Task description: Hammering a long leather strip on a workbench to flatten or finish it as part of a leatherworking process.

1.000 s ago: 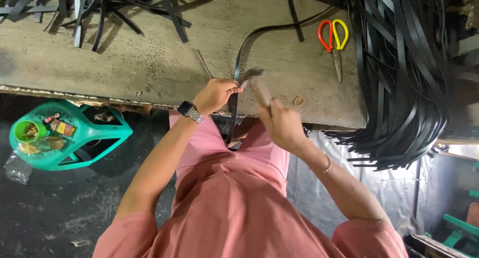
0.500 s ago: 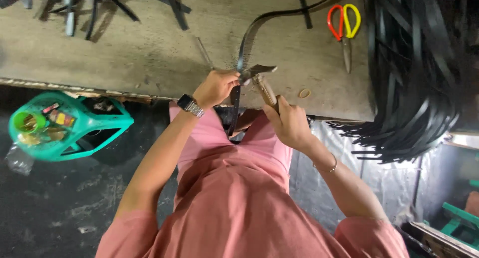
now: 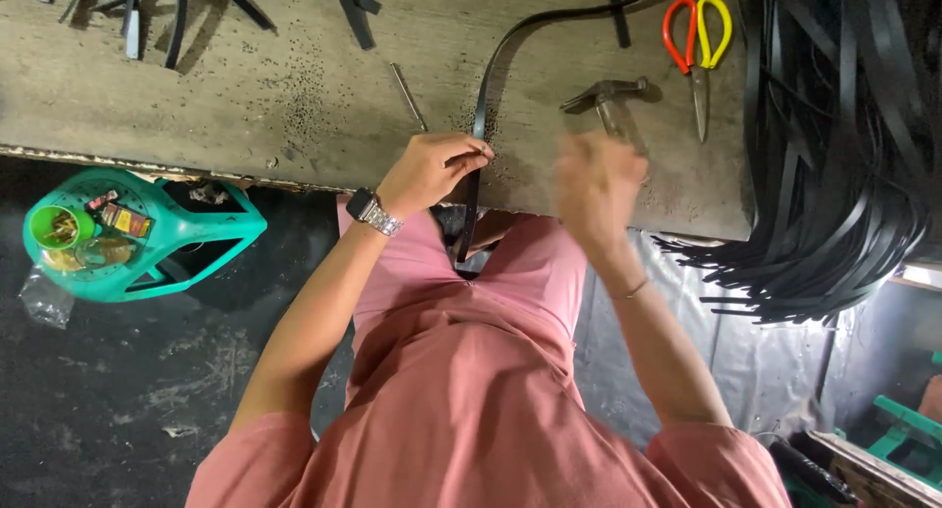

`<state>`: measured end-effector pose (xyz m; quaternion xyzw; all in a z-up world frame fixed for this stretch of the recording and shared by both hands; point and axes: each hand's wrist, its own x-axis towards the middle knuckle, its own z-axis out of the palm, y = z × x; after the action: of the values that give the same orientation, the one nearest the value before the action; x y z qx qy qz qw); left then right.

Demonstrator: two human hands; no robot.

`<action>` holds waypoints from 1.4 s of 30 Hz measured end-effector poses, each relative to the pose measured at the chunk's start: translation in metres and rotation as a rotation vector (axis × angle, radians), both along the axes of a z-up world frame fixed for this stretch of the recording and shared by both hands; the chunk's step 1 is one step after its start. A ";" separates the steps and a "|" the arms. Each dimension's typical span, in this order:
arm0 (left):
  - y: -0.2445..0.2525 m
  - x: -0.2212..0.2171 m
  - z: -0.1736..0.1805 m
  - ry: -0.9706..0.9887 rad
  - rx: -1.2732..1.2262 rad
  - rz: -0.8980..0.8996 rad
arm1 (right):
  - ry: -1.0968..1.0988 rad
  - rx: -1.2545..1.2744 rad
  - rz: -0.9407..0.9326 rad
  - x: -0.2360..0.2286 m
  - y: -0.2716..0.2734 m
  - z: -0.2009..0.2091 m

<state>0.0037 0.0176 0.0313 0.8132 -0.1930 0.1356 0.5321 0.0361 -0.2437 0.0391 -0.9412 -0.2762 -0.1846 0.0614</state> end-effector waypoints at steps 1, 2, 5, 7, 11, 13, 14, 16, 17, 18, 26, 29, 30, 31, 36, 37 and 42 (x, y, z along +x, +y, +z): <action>0.000 0.000 0.002 0.009 0.000 -0.002 | 0.009 0.000 -0.002 -0.006 0.011 -0.010; 0.000 0.002 0.004 -0.033 0.003 -0.006 | 0.031 0.153 0.180 -0.011 0.023 -0.020; -0.005 0.004 0.001 -0.067 0.028 0.033 | 0.035 0.266 0.335 -0.027 0.049 -0.015; -0.008 0.007 -0.010 -0.061 0.050 0.078 | 0.019 0.225 0.311 -0.033 0.058 -0.008; -0.017 0.005 -0.016 0.186 -0.347 0.360 | -0.006 0.222 0.289 -0.035 0.056 -0.013; -0.021 0.001 -0.009 0.309 -0.538 0.416 | 0.012 0.198 0.276 -0.035 0.056 -0.013; -0.023 0.000 -0.008 0.240 -0.582 0.428 | -0.008 0.203 0.294 -0.035 0.057 -0.011; -0.027 -0.001 -0.007 0.171 -0.621 0.443 | -0.026 0.212 0.313 -0.034 0.055 -0.014; -0.028 0.000 -0.006 0.036 -0.464 0.456 | -0.021 0.203 0.314 -0.033 0.053 -0.019; -0.030 0.001 -0.006 -0.097 -0.308 0.461 | -0.016 0.193 0.312 -0.033 0.050 -0.023; -0.021 0.014 0.058 -0.461 -0.043 0.415 | 0.019 0.195 0.347 -0.034 0.051 0.002; -0.007 0.021 0.098 -0.339 -0.162 0.359 | 0.110 0.210 0.347 -0.030 0.050 -0.002; -0.006 0.019 0.102 -0.222 -0.258 0.346 | 0.144 0.241 0.324 -0.032 0.047 -0.007; -0.005 0.017 0.084 -0.227 -0.257 0.348 | 0.139 0.242 0.327 -0.029 0.047 -0.003; -0.010 0.005 0.027 -0.003 -0.433 0.333 | 0.176 0.386 0.406 0.000 0.049 -0.023; -0.011 0.002 0.025 -0.001 -0.435 0.333 | 0.178 0.384 0.405 0.002 0.051 -0.023; -0.008 -0.002 0.014 0.056 -0.425 0.392 | 0.251 0.291 0.415 0.011 0.059 -0.008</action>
<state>0.0022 0.0098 0.0453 0.7086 0.0154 0.2509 0.6594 0.0476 -0.1842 0.0314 -0.8612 -0.4240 -0.0879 0.2661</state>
